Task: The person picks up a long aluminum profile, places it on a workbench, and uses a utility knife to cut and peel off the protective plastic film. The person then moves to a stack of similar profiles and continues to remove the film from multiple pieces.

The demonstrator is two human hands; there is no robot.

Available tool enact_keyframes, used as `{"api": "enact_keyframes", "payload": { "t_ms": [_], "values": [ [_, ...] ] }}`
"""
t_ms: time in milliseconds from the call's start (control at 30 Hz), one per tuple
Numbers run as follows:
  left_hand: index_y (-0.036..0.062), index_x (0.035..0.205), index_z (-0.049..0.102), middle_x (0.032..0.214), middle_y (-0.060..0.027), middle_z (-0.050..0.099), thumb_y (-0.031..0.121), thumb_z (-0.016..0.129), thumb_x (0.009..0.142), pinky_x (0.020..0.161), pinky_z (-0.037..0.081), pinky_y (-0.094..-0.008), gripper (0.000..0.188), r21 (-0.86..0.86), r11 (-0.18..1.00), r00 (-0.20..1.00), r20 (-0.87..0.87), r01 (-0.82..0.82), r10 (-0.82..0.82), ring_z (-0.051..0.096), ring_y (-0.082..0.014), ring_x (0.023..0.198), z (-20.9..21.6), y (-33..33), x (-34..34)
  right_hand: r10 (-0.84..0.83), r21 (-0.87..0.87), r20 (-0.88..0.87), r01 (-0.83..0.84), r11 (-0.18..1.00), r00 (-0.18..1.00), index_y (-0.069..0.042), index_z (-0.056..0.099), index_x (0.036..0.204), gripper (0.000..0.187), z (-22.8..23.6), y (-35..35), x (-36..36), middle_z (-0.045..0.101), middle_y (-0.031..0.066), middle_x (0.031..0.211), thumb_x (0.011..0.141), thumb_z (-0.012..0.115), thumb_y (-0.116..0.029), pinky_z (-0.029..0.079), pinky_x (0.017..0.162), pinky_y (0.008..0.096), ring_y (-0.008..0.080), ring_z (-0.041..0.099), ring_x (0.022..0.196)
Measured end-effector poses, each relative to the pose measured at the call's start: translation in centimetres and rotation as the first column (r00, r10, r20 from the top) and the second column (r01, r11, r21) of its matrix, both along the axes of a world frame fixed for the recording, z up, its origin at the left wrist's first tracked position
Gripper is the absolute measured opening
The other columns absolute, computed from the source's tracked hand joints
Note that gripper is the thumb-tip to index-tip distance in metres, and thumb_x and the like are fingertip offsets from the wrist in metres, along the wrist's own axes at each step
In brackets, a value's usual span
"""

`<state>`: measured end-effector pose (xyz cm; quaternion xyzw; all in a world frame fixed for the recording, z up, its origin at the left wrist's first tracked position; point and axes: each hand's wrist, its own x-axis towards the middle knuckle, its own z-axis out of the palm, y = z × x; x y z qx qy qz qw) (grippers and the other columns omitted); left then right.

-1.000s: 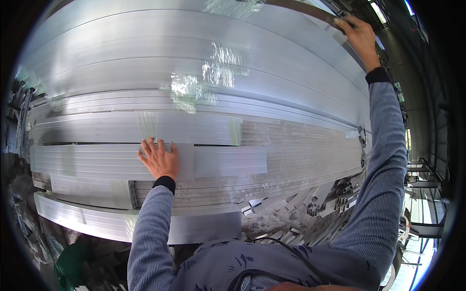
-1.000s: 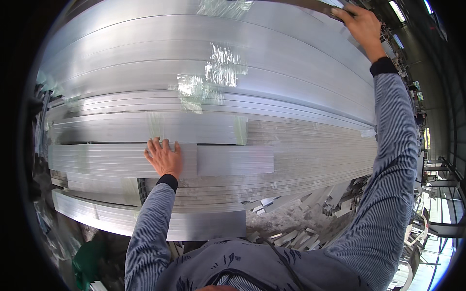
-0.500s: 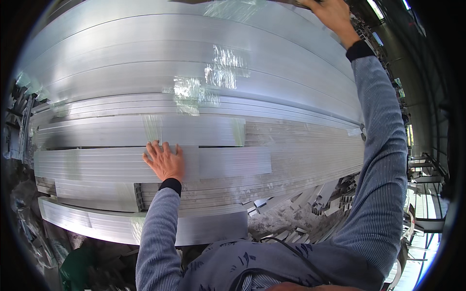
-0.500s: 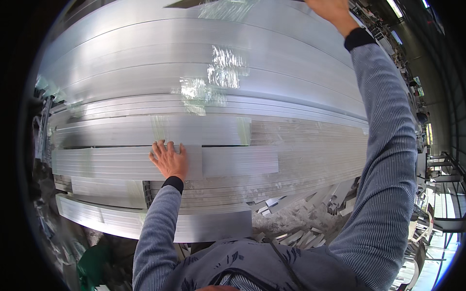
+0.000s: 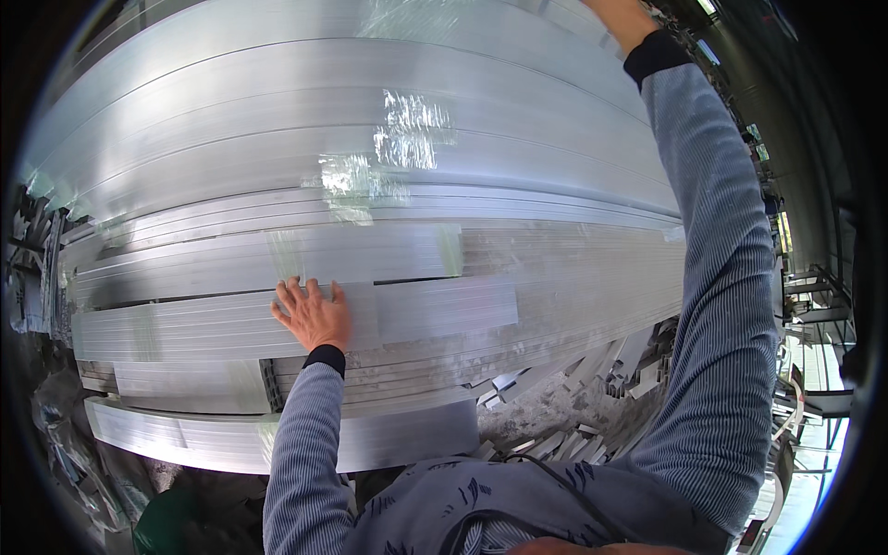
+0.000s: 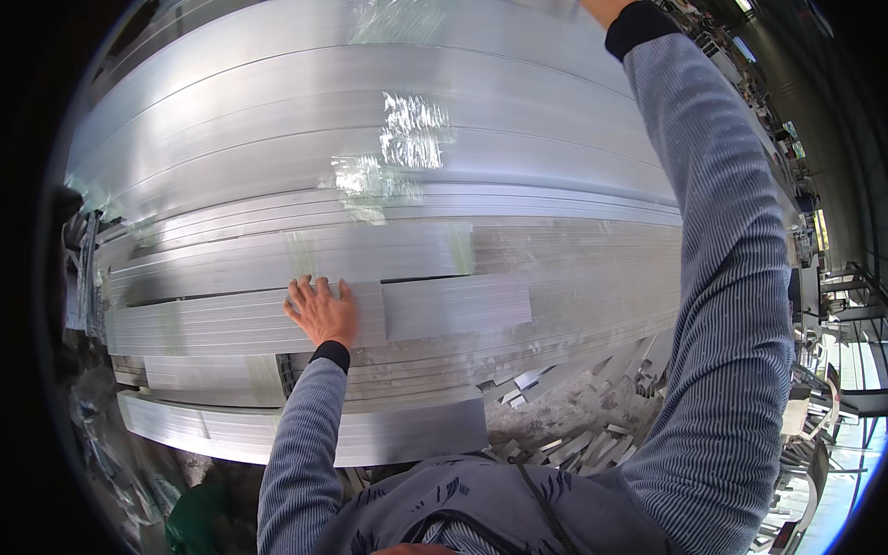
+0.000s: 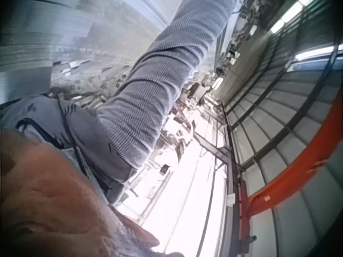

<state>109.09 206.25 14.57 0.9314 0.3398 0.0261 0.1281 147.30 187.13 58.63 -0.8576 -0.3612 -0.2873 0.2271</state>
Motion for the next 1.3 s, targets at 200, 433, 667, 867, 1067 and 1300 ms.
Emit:
{"api": "enact_keyframes", "payload": {
  "t_ms": [200,433,667,867,1067,1300],
  "values": [
    [0.0090,0.123,0.071,0.151,-0.0106,0.049,0.047,0.060,0.103,0.126,0.015,-0.0614,0.044,-0.006,1.000,1.000,0.003,0.001,-0.001,0.028,-0.0328,0.155,-0.1,0.1,-0.2,-0.412,0.011,-0.008,0.413,0.911,0.911,0.000,0.078,0.106,0.048,5.4,-13.5,1.1,0.075,0.0085,0.084,0.106,0.064,-0.046,0.055,0.070,0.0393,0.0209,0.070,0.076],
    [0.0075,0.121,0.072,0.152,-0.0127,0.048,0.047,0.059,0.105,0.127,0.015,-0.0618,0.045,-0.029,0.999,1.000,-0.020,0.014,-0.014,0.027,-0.0341,0.156,0.7,0.1,-0.6,-0.249,-0.185,0.035,0.251,0.950,0.968,-0.012,0.076,0.084,0.046,-3.8,-19.7,-4.8,0.069,0.0017,0.066,0.096,0.075,-0.056,0.051,0.061,0.0343,0.0156,0.062,0.059],
    [0.0071,0.122,0.072,0.150,-0.0134,0.051,0.047,0.059,0.104,0.127,0.015,-0.0619,0.046,-0.011,1.000,1.000,-0.008,0.020,-0.020,0.027,-0.0332,0.155,0.9,0.0,-0.8,-0.427,-0.287,-0.409,0.331,0.899,0.806,-0.003,0.076,0.089,0.058,-2.6,-19.1,-6.8,0.069,0.0043,0.065,0.099,0.069,-0.060,0.054,0.060,0.0305,0.0137,0.064,0.055],
    [0.0074,0.122,0.072,0.150,-0.0137,0.051,0.047,0.060,0.104,0.127,0.015,-0.0612,0.046,-0.014,1.000,1.000,0.016,0.024,-0.024,0.028,-0.0328,0.155,0.8,0.0,-1.0,-0.478,-0.222,-0.437,0.424,0.878,0.762,0.001,0.075,0.093,0.060,-0.7,-15.1,-4.4,0.071,0.0083,0.073,0.099,0.067,-0.058,0.051,0.052,0.0261,0.0125,0.064,0.055],
    [0.0075,0.124,0.071,0.152,-0.0128,0.050,0.048,0.058,0.104,0.127,0.014,-0.0606,0.047,-0.019,1.000,1.000,0.010,0.021,-0.020,0.026,-0.0324,0.155,0.7,0.1,-1.2,-0.298,0.063,-0.641,0.435,0.898,0.708,-0.004,0.069,0.123,0.046,-0.4,-14.4,-6.7,0.065,0.0018,0.080,0.094,0.080,-0.037,0.043,0.045,0.0233,0.0080,0.061,0.060],
    [0.0067,0.120,0.072,0.153,-0.0138,0.050,0.048,0.058,0.104,0.127,0.014,-0.0607,0.047,-0.039,0.999,0.999,0.037,0.018,-0.016,0.026,-0.0331,0.156,1.0,0.0,-1.5,-0.134,0.135,-0.775,0.369,0.920,0.617,-0.010,0.066,0.130,0.051,-1.9,-16.6,-13.9,0.062,-0.0008,0.075,0.086,0.089,-0.023,0.040,0.043,0.0215,0.0070,0.057,0.055]
  ]
}}
